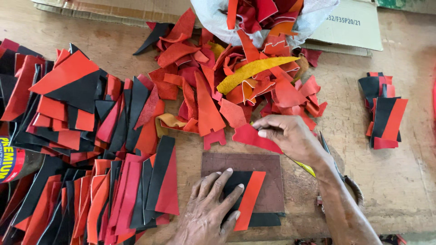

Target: The person selects red and black material pieces from a pile, aligns them on a template, marks dimensions with a ruler and pencil, and cuts the pieces using scissors. The finished pieces are stacked on the table.

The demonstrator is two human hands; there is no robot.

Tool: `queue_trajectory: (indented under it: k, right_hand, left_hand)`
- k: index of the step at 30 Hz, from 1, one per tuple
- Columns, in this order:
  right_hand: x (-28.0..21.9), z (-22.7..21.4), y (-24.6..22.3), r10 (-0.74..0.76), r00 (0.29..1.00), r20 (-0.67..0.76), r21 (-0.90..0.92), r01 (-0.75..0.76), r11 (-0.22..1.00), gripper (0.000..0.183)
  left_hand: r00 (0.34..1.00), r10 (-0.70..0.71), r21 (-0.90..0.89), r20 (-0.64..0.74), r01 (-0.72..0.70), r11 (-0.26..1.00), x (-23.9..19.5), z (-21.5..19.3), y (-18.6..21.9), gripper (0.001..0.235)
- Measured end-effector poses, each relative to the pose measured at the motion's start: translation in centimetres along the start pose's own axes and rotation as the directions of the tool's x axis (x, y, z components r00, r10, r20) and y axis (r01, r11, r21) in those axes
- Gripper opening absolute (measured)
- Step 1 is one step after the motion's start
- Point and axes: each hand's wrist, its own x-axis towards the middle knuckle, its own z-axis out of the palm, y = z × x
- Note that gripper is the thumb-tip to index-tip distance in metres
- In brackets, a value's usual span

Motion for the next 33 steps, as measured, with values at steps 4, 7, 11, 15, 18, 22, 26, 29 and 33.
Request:
queue_trajectory:
  k: [4,7,11,15,18,22,26,29,33]
  right_hand:
    - [-0.3,0.3,-0.4,-0.040,0.997,0.070,-0.097,0.046,0.994,0.023]
    - [-0.7,0.6,-0.9,-0.036,0.997,0.062,-0.144,0.045,0.989,0.023]
    - [-1.1,1.1,-1.6,-0.006,0.999,0.054,-0.156,0.014,0.988,0.024]
    - [-1.2,1.3,-2.0,-0.067,0.996,0.054,-0.209,0.077,0.975,0.023]
    - [-1.3,1.5,-2.2,0.022,0.999,0.029,-0.193,-0.016,0.981,0.023]
    - [-1.3,1.7,-2.4,-0.031,0.999,0.009,-0.252,0.033,0.967,0.023]
    - [-1.3,1.8,-2.4,-0.072,0.997,-0.034,-0.392,0.053,0.918,0.025]
    - [-1.3,1.7,-2.4,-0.066,0.997,-0.042,-0.361,0.046,0.931,0.024]
    - [-1.1,1.7,-2.0,-0.099,0.995,-0.034,-0.253,0.087,0.964,0.022]
  left_hand:
    - [1.000,0.004,-0.020,-0.011,-0.004,1.000,-0.1,0.0,-0.1,0.054]
    - [1.000,-0.021,-0.036,0.007,0.021,0.999,0.0,-0.3,-0.1,0.055]
    - [0.999,-0.038,-0.053,0.014,0.039,0.998,0.2,-0.4,0.0,0.055]
    - [0.999,-0.039,-0.066,0.012,0.039,0.997,0.1,-0.5,0.0,0.055]
    - [0.998,-0.047,-0.070,0.036,0.049,0.996,0.2,-0.6,-0.1,0.055]
    - [0.998,-0.048,-0.077,0.032,0.051,0.996,0.2,-0.6,-0.2,0.055]
    - [0.999,-0.052,-0.066,0.017,0.053,0.996,0.1,-0.5,-0.1,0.055]
    - [0.999,-0.047,-0.066,-0.005,0.046,0.997,0.2,-0.6,0.0,0.054]
    - [0.998,-0.061,-0.068,0.010,0.061,0.996,-0.1,-0.6,0.2,0.055]
